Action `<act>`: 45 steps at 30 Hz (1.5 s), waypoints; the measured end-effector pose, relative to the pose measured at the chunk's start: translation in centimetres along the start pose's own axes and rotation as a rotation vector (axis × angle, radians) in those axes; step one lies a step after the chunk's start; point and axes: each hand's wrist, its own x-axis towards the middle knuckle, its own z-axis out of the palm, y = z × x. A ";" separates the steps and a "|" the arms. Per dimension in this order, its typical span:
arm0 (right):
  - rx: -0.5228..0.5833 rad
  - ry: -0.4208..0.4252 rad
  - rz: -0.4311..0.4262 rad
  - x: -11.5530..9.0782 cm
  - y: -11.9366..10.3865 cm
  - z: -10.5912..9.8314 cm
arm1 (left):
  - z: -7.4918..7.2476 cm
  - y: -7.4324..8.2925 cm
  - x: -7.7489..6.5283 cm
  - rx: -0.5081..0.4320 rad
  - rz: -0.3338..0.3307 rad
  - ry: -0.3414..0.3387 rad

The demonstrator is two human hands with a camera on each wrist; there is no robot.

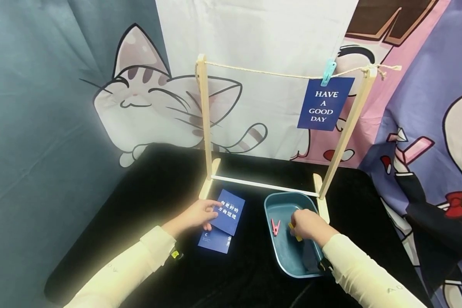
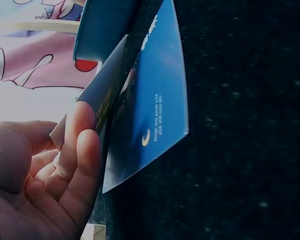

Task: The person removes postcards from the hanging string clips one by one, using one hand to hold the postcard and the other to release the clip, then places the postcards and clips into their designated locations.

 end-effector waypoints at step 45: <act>-0.136 -0.284 0.120 0.6 -1.7 1.1 | 0.5 -1.8 -0.6 0.516 0.082 -0.043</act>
